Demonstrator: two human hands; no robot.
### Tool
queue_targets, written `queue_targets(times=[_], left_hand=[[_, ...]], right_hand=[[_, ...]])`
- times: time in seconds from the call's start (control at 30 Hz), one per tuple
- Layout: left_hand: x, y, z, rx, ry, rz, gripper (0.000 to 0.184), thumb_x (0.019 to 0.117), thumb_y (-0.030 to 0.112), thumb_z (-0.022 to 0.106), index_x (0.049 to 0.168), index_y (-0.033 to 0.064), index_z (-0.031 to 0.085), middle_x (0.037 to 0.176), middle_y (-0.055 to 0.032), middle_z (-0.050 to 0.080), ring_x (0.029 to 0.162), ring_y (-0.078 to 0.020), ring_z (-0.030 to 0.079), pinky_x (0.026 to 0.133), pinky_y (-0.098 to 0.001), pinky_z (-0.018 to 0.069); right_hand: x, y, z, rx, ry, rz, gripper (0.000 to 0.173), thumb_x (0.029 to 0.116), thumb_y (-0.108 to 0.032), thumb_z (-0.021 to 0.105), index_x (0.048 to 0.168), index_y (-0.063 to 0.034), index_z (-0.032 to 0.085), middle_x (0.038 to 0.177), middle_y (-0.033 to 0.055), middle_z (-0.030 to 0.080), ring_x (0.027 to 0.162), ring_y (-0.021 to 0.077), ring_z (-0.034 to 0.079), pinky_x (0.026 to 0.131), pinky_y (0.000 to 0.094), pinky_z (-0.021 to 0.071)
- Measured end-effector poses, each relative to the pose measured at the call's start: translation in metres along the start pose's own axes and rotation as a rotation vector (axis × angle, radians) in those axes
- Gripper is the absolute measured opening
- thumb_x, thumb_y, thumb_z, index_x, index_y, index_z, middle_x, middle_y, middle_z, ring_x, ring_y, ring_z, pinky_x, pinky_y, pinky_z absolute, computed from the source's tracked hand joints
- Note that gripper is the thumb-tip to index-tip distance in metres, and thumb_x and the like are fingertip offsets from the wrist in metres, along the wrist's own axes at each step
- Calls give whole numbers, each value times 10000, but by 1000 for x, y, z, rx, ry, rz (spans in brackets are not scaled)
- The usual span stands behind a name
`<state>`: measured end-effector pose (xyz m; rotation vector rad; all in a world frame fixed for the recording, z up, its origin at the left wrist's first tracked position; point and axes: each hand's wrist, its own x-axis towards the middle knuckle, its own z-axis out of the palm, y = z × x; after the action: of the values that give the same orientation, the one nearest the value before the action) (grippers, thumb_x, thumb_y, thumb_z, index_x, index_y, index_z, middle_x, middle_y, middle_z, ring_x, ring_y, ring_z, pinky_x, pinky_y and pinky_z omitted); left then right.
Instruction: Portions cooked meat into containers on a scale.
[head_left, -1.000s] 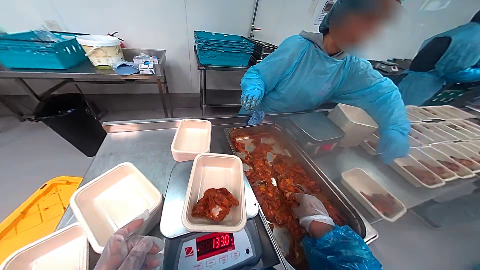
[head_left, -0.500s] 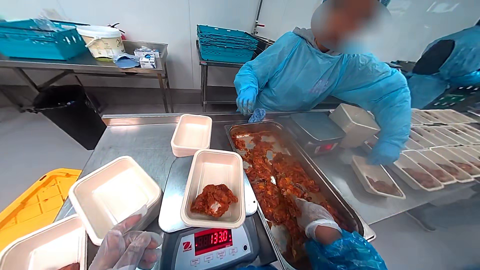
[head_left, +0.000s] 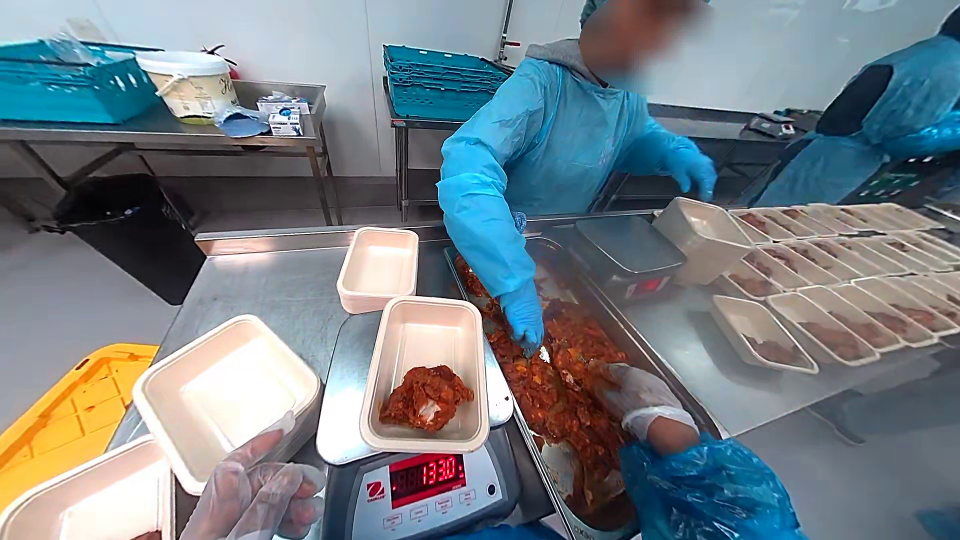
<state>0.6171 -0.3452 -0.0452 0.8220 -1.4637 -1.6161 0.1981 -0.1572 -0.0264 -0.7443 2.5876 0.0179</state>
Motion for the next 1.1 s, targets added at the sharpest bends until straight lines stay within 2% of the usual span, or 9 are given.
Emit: queue_targets(times=[0.13, 0.27, 0.47, 0.57, 0.7, 0.83, 0.93, 1.03, 1.1], left_hand=[[-1, 2, 3, -2, 13, -1, 358, 1005, 25, 454, 1347, 3, 350, 798, 48, 708, 646, -100, 708, 615, -271, 622], [-4, 3, 4, 3, 46, -15, 384, 995, 18, 453, 1359, -36, 342, 804, 21, 702, 644, -106, 702, 620, -269, 617], [-5, 1, 5, -15, 71, -14, 350, 993, 22, 465, 1331, -32, 396, 803, 17, 708, 648, -103, 701, 610, -267, 611], [-2, 0, 10, 26, 7, -15, 324, 988, 33, 487, 1301, -45, 470, 814, -1, 709, 660, -113, 702, 608, -277, 611], [0, -7, 14, 62, -135, -36, 274, 1007, 53, 501, 1260, -41, 543, 873, -43, 729, 704, -140, 713, 628, -299, 617], [-3, -8, 14, 40, -192, -56, 240, 1013, 47, 497, 1234, -27, 554, 881, -32, 724, 723, -126, 709, 642, -285, 611], [-7, -6, 11, 49, -190, -83, 232, 1010, 50, 497, 1218, -29, 563, 887, -39, 722, 739, -133, 710, 660, -295, 610], [-9, -5, 7, 53, -165, -93, 217, 1010, 53, 502, 1204, -19, 569, 895, -40, 728, 744, -133, 715, 662, -293, 611], [-10, -6, 6, 43, -147, -89, 216, 1009, 50, 504, 1200, -22, 574, 897, -43, 730, 748, -138, 717, 665, -295, 612]], right_hand=[[20, -21, 14, -48, -61, -26, 518, 1008, -373, 636, 1478, -164, 575, 1449, 154, 609, 1361, 349, 560, 1142, 570, 417], [33, -39, 25, -173, -115, -15, 457, 978, -236, 645, 1412, -98, 617, 1422, 197, 614, 1355, 382, 557, 1124, 588, 427], [8, -38, -24, 113, 13, -198, 321, 971, -232, 659, 1269, -137, 731, 1232, 157, 722, 1196, 346, 660, 1037, 614, 486], [-23, -62, -47, 345, 143, -449, 279, 955, -173, 706, 1229, -143, 751, 1126, 72, 760, 1032, 218, 721, 941, 496, 571], [-47, -115, -43, 442, 229, -952, 280, 914, -179, 725, 1190, -161, 774, 1141, -28, 766, 989, 61, 729, 882, 299, 631], [-53, -169, -23, 314, 169, -1285, 188, 919, -128, 703, 1081, -127, 799, 1106, 31, 775, 1047, 134, 732, 938, 376, 614], [-63, -197, -19, 116, -21, -1307, 209, 942, -107, 656, 1108, -77, 781, 1161, 135, 752, 1126, 285, 706, 974, 503, 562], [-63, -210, -18, -11, -155, -1276, 266, 986, -144, 602, 1201, -90, 750, 1340, 121, 690, 1300, 275, 621, 1099, 477, 489], [-62, -209, -21, 24, -145, -1273, 262, 992, -190, 620, 1199, -103, 755, 1349, 104, 690, 1295, 249, 627, 1096, 457, 497]])
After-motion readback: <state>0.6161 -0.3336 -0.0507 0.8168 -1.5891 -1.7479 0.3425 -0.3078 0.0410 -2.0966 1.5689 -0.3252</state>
